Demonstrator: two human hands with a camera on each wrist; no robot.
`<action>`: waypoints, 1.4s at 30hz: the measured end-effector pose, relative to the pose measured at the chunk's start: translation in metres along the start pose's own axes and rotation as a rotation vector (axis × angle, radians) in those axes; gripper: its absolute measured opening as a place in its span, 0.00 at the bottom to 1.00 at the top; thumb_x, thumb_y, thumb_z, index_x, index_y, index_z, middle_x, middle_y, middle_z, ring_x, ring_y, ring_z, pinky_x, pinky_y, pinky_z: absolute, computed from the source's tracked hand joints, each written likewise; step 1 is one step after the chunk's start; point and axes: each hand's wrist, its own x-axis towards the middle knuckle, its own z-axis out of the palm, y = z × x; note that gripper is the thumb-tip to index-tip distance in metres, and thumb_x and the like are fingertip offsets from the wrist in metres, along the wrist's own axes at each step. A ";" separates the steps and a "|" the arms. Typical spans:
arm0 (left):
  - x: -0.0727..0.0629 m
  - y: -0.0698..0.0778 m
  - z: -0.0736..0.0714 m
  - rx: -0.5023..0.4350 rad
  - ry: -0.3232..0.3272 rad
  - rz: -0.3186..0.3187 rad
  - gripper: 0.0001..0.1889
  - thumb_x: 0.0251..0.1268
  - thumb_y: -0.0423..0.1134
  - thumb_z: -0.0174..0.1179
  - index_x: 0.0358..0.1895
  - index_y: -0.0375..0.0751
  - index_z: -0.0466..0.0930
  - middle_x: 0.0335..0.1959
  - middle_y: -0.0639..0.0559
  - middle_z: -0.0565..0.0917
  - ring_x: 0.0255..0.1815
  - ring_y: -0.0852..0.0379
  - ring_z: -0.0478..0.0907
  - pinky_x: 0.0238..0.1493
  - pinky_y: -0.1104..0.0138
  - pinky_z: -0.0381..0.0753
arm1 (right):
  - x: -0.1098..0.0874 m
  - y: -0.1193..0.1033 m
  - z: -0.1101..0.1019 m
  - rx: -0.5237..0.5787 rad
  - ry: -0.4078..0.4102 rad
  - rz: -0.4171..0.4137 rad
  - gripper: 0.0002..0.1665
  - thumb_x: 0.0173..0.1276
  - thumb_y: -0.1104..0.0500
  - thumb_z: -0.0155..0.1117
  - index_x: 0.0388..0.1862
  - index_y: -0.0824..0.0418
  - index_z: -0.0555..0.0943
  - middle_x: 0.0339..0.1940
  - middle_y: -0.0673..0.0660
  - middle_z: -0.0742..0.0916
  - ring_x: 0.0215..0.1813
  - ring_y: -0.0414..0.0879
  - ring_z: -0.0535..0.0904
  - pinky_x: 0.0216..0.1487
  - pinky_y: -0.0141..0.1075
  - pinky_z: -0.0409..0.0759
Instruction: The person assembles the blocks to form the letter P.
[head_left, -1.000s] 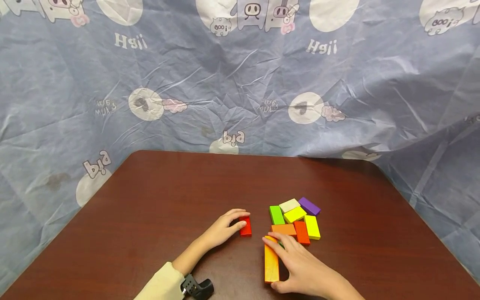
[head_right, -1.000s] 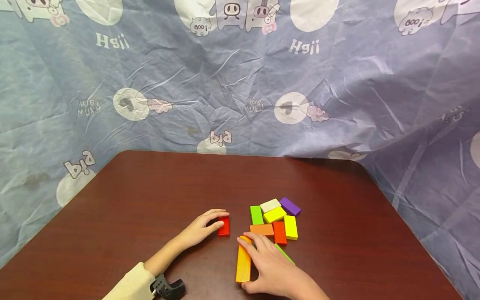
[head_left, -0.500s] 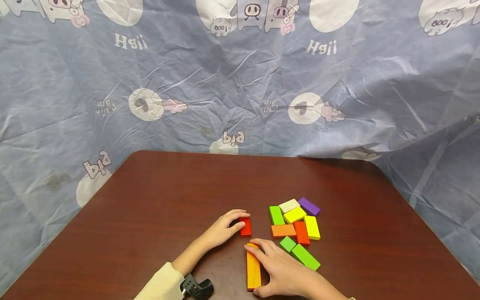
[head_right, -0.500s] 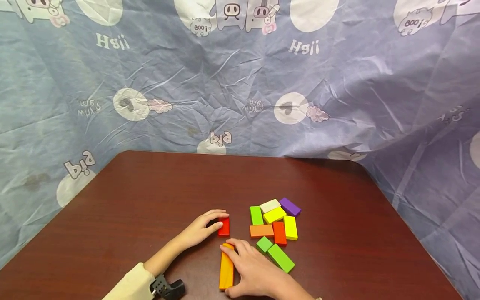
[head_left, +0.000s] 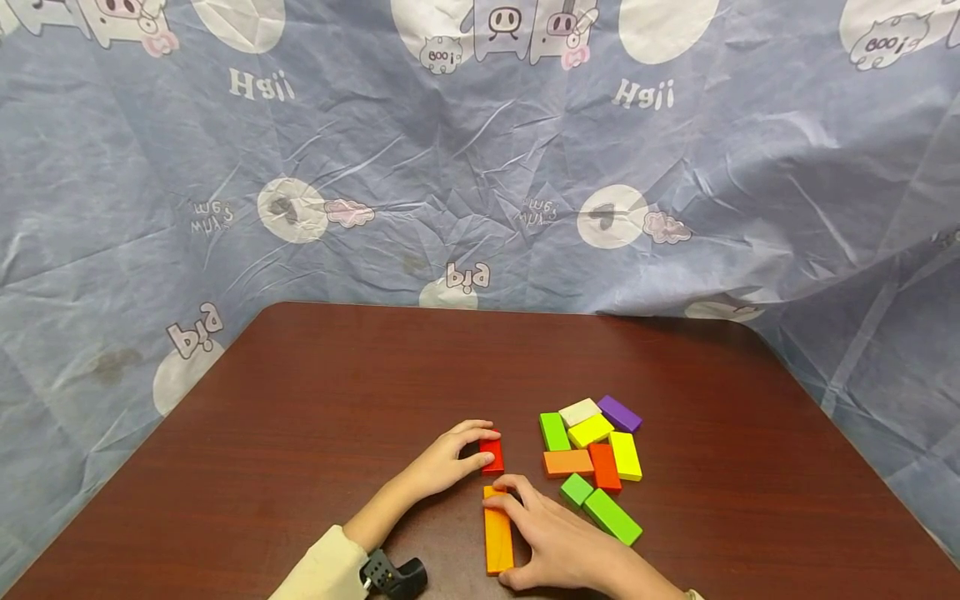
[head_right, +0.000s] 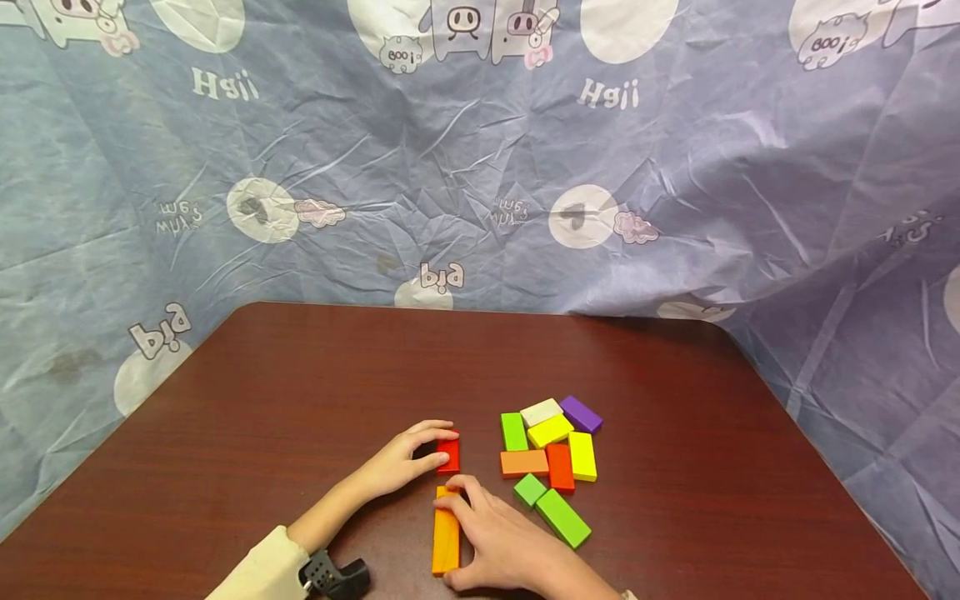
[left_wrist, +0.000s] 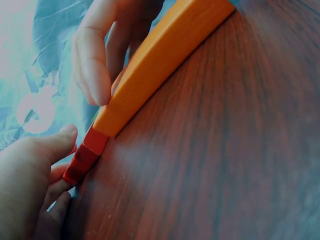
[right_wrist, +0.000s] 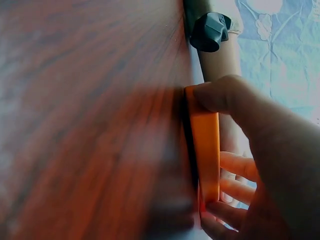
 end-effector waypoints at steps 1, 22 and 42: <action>0.000 0.000 0.000 0.002 -0.002 -0.001 0.20 0.64 0.47 0.53 0.56 0.42 0.74 0.61 0.46 0.70 0.64 0.48 0.66 0.63 0.50 0.66 | 0.001 0.000 0.000 -0.012 0.010 -0.004 0.38 0.51 0.42 0.65 0.61 0.50 0.67 0.62 0.50 0.66 0.51 0.44 0.73 0.51 0.38 0.76; -0.002 0.001 0.001 0.021 -0.015 -0.012 0.18 0.66 0.42 0.51 0.57 0.44 0.73 0.62 0.47 0.69 0.64 0.48 0.66 0.63 0.50 0.65 | 0.007 0.003 0.008 -0.100 0.139 -0.005 0.31 0.60 0.35 0.56 0.57 0.50 0.71 0.58 0.47 0.72 0.56 0.42 0.73 0.54 0.45 0.71; -0.001 0.000 -0.002 0.035 -0.012 -0.027 0.22 0.65 0.49 0.51 0.59 0.45 0.72 0.68 0.45 0.61 0.69 0.45 0.57 0.65 0.45 0.61 | 0.010 0.007 0.005 -0.071 0.142 0.091 0.32 0.60 0.36 0.56 0.58 0.51 0.72 0.59 0.49 0.73 0.56 0.44 0.74 0.53 0.46 0.73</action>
